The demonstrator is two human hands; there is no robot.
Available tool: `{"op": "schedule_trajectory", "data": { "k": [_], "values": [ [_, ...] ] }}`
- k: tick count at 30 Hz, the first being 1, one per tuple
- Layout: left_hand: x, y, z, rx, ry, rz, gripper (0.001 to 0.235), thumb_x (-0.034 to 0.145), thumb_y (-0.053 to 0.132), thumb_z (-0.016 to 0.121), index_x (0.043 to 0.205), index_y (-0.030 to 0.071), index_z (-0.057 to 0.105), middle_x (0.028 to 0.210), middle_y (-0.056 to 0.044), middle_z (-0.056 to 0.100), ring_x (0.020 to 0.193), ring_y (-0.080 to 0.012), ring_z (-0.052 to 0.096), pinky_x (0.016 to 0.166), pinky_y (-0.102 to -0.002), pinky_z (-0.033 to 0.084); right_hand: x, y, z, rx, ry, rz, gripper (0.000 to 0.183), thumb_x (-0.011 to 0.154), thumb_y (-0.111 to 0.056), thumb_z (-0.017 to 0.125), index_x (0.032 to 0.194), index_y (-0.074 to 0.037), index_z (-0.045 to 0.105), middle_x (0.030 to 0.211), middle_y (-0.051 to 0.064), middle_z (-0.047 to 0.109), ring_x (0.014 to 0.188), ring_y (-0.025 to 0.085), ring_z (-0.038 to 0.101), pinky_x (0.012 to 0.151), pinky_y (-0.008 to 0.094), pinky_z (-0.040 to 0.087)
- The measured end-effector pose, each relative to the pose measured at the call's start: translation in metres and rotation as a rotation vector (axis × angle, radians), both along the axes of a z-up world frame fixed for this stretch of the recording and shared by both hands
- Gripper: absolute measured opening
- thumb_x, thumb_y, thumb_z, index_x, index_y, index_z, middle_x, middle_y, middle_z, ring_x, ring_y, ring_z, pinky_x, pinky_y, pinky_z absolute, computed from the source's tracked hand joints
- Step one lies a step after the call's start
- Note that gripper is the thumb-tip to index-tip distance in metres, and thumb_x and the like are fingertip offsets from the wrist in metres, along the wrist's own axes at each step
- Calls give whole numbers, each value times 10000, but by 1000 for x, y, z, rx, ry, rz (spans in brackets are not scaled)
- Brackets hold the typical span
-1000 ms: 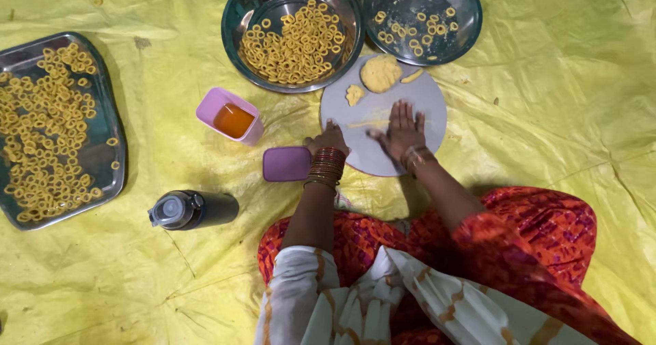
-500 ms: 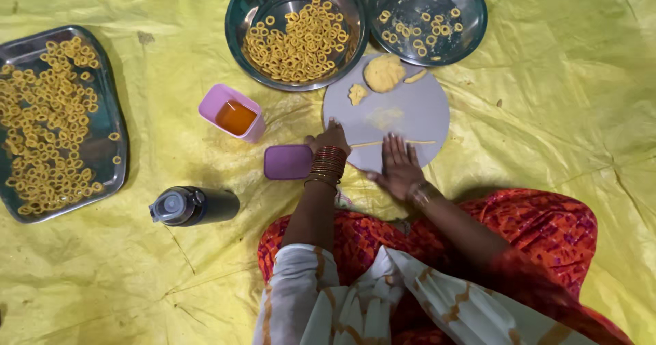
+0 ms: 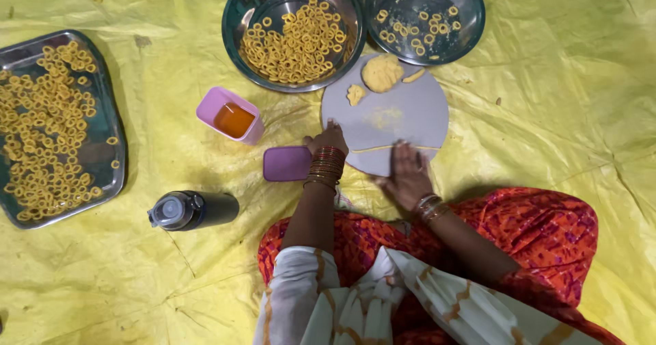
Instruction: The person sits on a yellow tarp and rolls small pieces of yellow dough into thin ropes, then joins the ends to form rings. The finished rings are placed into metal bowls and a tray. The person occasionally dips fingers into a small container of liquid and continues shaping dough.
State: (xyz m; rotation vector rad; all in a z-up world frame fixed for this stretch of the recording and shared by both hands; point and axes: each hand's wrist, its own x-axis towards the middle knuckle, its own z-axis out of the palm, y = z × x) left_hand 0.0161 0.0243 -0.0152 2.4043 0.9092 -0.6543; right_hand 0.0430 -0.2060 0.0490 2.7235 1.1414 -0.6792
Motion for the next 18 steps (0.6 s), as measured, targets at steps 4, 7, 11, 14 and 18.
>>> {"op": "schedule_trajectory", "data": {
  "k": [4, 7, 11, 14, 18],
  "values": [
    [-2, 0, 10, 12, 12, -1, 682, 972, 191, 448, 1624, 227, 252, 1722, 123, 123, 1250, -263, 639, 1180, -669, 205, 28, 4, 6, 14, -69, -33, 1018, 970, -752, 192, 1590, -3, -110, 1698, 156, -136, 1568, 288, -140, 1250, 485, -48],
    [-4, 1, 12, -2, 37, -5, 738, 957, 281, 558, 1622, 246, 240, 1721, 145, 98, 1262, -252, 632, 1182, -673, 218, 66, 35, -2, 31, -42, -139, 1072, 925, -790, 245, 1613, -37, -85, 1716, 127, -112, 1581, 266, -131, 1272, 486, -52],
    [-10, 1, 13, 3, 6, -42, 802, 944, 400, 621, 1615, 247, 208, 1714, 135, 54, 1293, -240, 589, 1151, -693, 234, 69, 36, -21, 72, -125, -110, 1102, 917, -808, 233, 1608, -4, -68, 1711, 157, -99, 1570, 295, -131, 1260, 504, -33],
    [-8, 0, 20, 19, 35, -51, 840, 945, 453, 628, 1629, 239, 191, 1724, 130, 52, 1289, -241, 602, 1147, -690, 252, 40, 5, -27, 85, -49, -66, 1108, 926, -813, 220, 1596, 16, -81, 1692, 188, -119, 1557, 315, -150, 1240, 503, -35],
    [-4, -1, 21, 4, 45, -25, 866, 939, 462, 639, 1644, 227, 194, 1733, 132, 83, 1285, -243, 621, 1154, -661, 270, 39, -3, -18, 14, -31, -18, 1081, 925, -791, 190, 1602, 2, -98, 1698, 178, -135, 1556, 293, -150, 1235, 521, -40]
  ]
}}
